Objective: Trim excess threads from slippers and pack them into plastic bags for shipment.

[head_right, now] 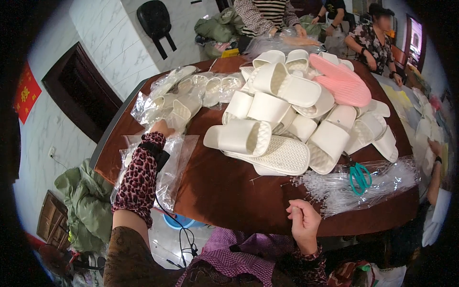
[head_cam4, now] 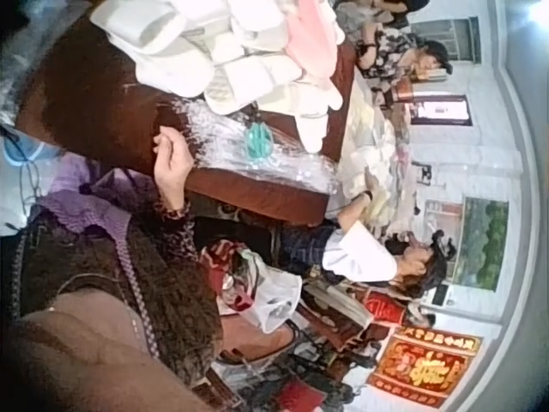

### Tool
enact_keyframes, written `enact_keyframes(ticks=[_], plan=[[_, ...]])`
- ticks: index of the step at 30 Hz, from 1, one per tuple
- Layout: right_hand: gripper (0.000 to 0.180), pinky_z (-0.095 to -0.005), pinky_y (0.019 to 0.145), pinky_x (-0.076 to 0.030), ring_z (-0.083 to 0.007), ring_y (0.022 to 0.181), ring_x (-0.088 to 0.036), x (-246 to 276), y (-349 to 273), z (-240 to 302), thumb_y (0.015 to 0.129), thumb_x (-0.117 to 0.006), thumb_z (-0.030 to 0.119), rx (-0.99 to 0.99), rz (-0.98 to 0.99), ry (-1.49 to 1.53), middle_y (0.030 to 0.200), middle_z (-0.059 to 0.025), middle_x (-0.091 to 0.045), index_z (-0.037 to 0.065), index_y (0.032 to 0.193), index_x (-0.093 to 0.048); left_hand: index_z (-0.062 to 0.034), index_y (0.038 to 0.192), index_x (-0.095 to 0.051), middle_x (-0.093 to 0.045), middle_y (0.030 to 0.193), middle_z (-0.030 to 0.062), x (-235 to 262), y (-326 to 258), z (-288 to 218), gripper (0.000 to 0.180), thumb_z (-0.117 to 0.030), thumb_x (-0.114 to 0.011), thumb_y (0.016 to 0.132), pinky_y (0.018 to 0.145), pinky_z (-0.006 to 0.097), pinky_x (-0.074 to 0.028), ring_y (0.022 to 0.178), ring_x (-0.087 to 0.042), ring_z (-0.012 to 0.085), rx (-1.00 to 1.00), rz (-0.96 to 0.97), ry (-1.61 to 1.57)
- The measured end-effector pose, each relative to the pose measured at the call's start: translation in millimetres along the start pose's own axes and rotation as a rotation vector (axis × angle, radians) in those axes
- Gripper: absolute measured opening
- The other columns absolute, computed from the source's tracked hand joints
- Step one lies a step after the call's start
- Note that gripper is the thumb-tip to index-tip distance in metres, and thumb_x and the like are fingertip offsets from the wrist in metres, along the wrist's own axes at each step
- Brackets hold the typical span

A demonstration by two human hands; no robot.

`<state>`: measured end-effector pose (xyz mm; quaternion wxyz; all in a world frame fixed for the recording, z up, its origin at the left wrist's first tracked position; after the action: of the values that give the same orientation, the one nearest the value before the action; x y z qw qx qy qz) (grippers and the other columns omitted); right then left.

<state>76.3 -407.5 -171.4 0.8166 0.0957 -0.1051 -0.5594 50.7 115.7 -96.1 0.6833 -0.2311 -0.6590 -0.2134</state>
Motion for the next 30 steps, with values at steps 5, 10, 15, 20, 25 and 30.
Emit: enact_keyframes(ticks=[5, 10, 15, 20, 25, 30], plan=[[0.014, -0.0207, 0.057, -0.046, -0.0082, 0.063, -0.055, -0.4, 0.8, -0.6, 0.087, -0.05, -0.001, -0.003, -0.007, 0.009, 0.078, -0.007, -0.061, -0.002, 0.097, -0.061, 0.0028, 0.101, -0.063, -0.061, 0.105, 0.0242, 6.6, 14.9, 13.8, 0.038, -0.027, -0.062, 0.077, 0.088, 0.041, -0.047, 0.101, -0.058, 0.0365, -0.078, -0.076, 0.054], [0.014, -0.0209, 0.057, -0.046, -0.0084, 0.063, -0.055, -1.5, 1.0, -3.9, 0.087, -0.05, -0.001, 0.003, 0.024, 0.011, 0.079, -0.0069, -0.061, -0.003, 0.097, -0.06, 0.0047, 0.086, -0.065, -0.063, 0.085, 0.023, 31.2, 23.7, 30.5, 0.033, -0.026, -0.061, 0.077, 0.071, 0.041, -0.051, 0.081, -0.062, 0.0336, -0.093, -0.128, -0.12], [0.015, -0.0195, 0.056, -0.044, -0.0069, 0.061, -0.052, -4.3, 1.0, -5.4, 0.088, -0.047, -0.002, 0.03, 0.036, -0.01, 0.077, -0.0049, -0.059, -0.002, 0.097, -0.059, -0.001, 0.109, -0.058, -0.058, 0.112, 0.0245, 54.0, -0.8, 23.4, 0.04, -0.026, -0.061, 0.079, 0.089, 0.043, -0.046, 0.106, -0.056, 0.0365, -0.017, -0.175, 0.031], [0.015, -0.0206, 0.058, -0.047, -0.0086, 0.064, -0.056, 2.7, 5.4, -7.7, 0.087, -0.05, -0.002, 0.014, 0.005, 0.022, 0.079, -0.007, -0.061, -0.002, 0.097, -0.061, 0.0, 0.111, -0.054, -0.055, 0.109, 0.0236, 55.8, -14.0, -25.1, 0.041, -0.018, -0.064, 0.076, 0.089, 0.045, -0.042, 0.105, -0.05, 0.0397, -0.284, -0.702, -0.044], [0.015, -0.0234, 0.061, -0.049, -0.0108, 0.069, -0.06, 5.0, 2.9, -1.9, 0.086, -0.052, -0.001, -0.011, 0.044, 0.025, 0.082, -0.0083, -0.063, 0.0, 0.098, -0.061, 0.0043, 0.118, -0.051, -0.053, 0.117, 0.0288, 18.8, 38.3, -26.7, 0.048, -0.022, -0.058, 0.079, 0.097, 0.045, -0.038, 0.114, -0.046, 0.0416, -0.417, -0.486, -0.227], [0.015, -0.0255, 0.063, -0.05, -0.015, 0.072, -0.063, 5.2, 0.1, -7.6, 0.086, -0.056, 0.003, 0.041, 0.088, -0.017, 0.083, -0.0097, -0.064, 0.002, 0.099, -0.061, 0.0019, 0.106, -0.06, -0.054, 0.117, 0.0254, -46.5, 94.0, 11.4, 0.054, -0.043, -0.057, 0.078, 0.09, 0.044, -0.045, 0.108, -0.054, 0.0377, -0.072, -0.31, -0.019]])
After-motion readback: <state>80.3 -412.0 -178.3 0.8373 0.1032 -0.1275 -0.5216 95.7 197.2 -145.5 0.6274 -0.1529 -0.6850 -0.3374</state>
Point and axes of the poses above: each hand's wrist, its own y-axis towards the middle knuckle, its own x-axis out of the back of the hand, z = x × y, the point moved 1 cm from there along y, towards the middle knuckle
